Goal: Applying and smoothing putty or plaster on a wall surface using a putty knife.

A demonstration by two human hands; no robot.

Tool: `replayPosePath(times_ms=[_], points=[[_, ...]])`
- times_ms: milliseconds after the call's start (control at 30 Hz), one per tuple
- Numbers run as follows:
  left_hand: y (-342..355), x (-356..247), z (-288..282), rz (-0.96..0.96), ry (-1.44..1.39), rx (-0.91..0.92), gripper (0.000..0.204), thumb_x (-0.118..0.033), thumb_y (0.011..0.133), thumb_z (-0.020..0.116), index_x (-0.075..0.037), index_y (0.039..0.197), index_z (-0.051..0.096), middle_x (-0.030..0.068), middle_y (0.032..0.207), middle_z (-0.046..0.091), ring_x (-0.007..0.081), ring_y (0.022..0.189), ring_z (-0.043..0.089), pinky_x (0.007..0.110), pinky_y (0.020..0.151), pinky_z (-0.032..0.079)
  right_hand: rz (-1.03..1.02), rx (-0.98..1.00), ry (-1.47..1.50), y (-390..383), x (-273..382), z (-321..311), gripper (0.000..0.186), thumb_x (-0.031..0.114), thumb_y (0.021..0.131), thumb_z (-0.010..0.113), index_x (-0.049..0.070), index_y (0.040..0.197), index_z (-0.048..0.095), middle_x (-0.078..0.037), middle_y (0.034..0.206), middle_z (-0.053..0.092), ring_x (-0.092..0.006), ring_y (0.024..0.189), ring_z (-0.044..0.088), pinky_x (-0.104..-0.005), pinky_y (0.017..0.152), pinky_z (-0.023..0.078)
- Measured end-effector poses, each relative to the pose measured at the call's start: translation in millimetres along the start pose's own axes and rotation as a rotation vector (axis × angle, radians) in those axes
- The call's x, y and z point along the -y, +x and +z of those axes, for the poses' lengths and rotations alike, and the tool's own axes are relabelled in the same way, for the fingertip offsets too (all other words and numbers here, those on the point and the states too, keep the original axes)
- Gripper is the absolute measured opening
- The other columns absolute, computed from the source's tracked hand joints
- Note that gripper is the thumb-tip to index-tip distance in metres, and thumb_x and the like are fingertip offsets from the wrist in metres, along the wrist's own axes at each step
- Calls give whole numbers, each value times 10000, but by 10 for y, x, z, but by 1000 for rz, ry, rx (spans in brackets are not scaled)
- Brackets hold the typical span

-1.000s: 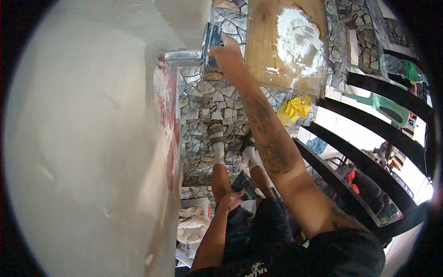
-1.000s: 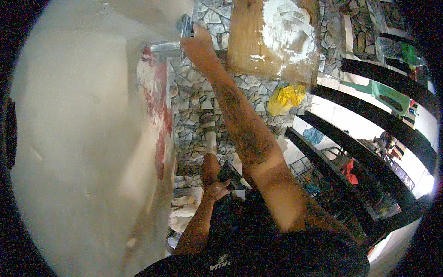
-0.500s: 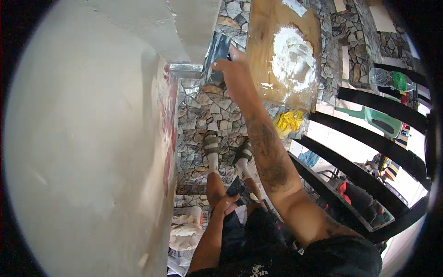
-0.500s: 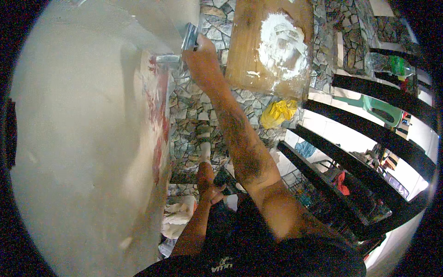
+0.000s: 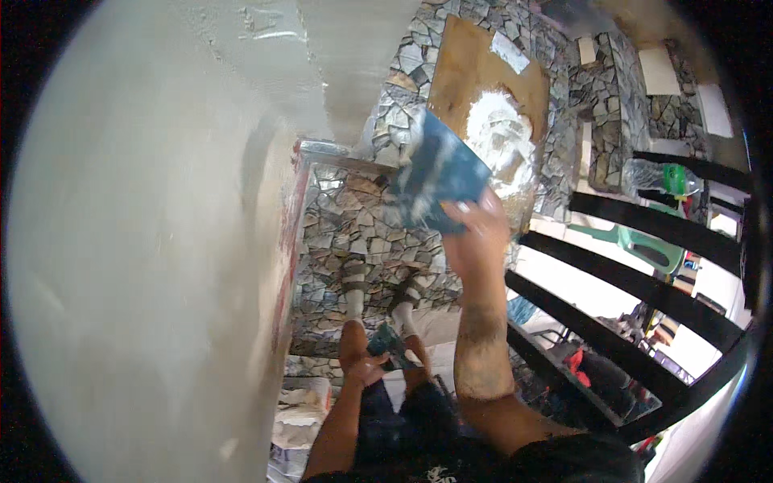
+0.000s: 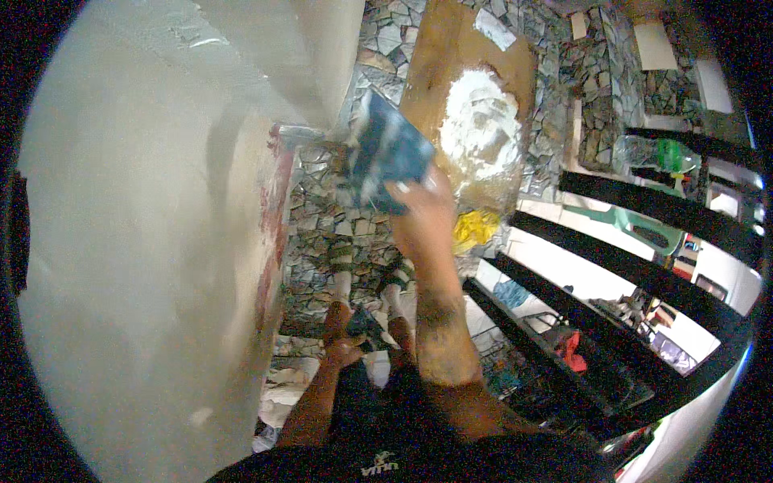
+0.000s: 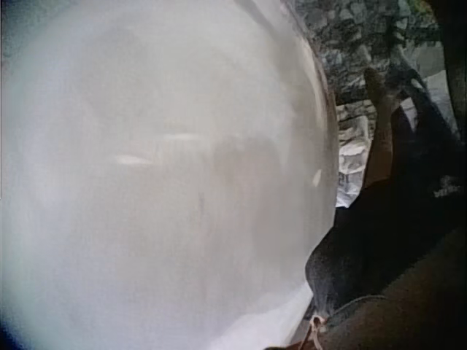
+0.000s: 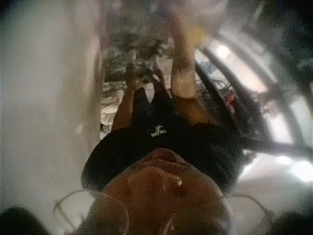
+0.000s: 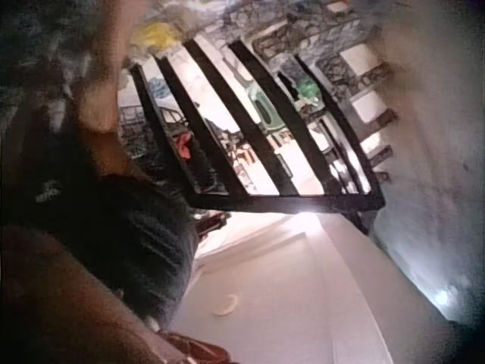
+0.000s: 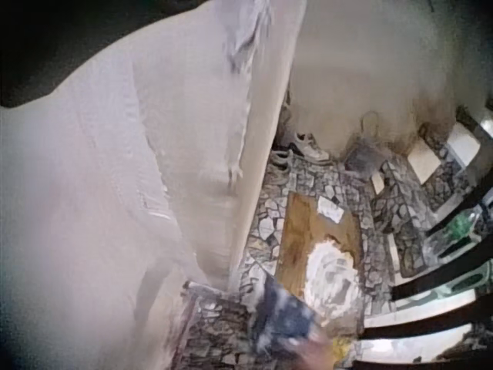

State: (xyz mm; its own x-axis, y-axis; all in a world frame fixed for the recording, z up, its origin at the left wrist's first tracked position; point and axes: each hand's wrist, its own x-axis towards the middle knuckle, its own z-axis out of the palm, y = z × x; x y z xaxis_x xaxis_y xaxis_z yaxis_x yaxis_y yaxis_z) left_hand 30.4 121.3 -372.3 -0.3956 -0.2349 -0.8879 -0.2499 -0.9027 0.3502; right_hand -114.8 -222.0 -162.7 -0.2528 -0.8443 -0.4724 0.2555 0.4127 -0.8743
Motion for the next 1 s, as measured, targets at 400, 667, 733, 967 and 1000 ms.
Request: replayPosePath(times_ms=[400, 667, 733, 967, 1000], points=[[-249, -2313, 63, 253, -632, 156, 409, -12, 707, 606, -30, 1093, 472, 54, 953, 563, 157, 849, 550, 290, 753, 441, -282, -470, -258, -1073, 505, -2012, 462, -33, 659, 627, -11, 1089, 459, -86, 909, 550, -163, 790, 530, -273, 750, 419], [-232, -3364, 946, 439, -677, 197, 322, -12, 709, 605, -28, 1015, 505, 57, 897, 568, 189, 803, 565, 360, 675, 495, -570, 33, -814, -1028, 68, -2259, 253, -75, 659, 544, -41, 902, 482, -197, 928, 483, -332, 823, 497, -326, 720, 407], [-202, -3361, 1081, 414, -690, 203, 315, -17, 708, 608, -27, 1006, 506, 56, 884, 567, 191, 787, 568, 370, 661, 501, -472, 148, -895, -1040, 33, -2340, 282, -88, 643, 506, -45, 918, 459, -222, 966, 435, -400, 890, 448, -367, 748, 400], [-427, -3258, 1275, 305, -708, 129, 351, -60, 719, 612, -29, 1039, 471, 71, 928, 543, 199, 793, 564, 401, 660, 510, -196, 250, -964, -1015, -729, -2688, 413, -68, 642, 491, -43, 1046, 409, -254, 1059, 403, -417, 1012, 401, -405, 852, 358], [-496, -3270, 1296, 332, -695, 125, 369, -40, 722, 594, -24, 1065, 459, 80, 948, 543, 207, 822, 558, 400, 708, 489, -58, 196, -1014, -1026, -1133, -2814, 507, -37, 649, 500, -37, 1136, 358, -263, 1165, 355, -403, 1109, 345, -400, 917, 312]])
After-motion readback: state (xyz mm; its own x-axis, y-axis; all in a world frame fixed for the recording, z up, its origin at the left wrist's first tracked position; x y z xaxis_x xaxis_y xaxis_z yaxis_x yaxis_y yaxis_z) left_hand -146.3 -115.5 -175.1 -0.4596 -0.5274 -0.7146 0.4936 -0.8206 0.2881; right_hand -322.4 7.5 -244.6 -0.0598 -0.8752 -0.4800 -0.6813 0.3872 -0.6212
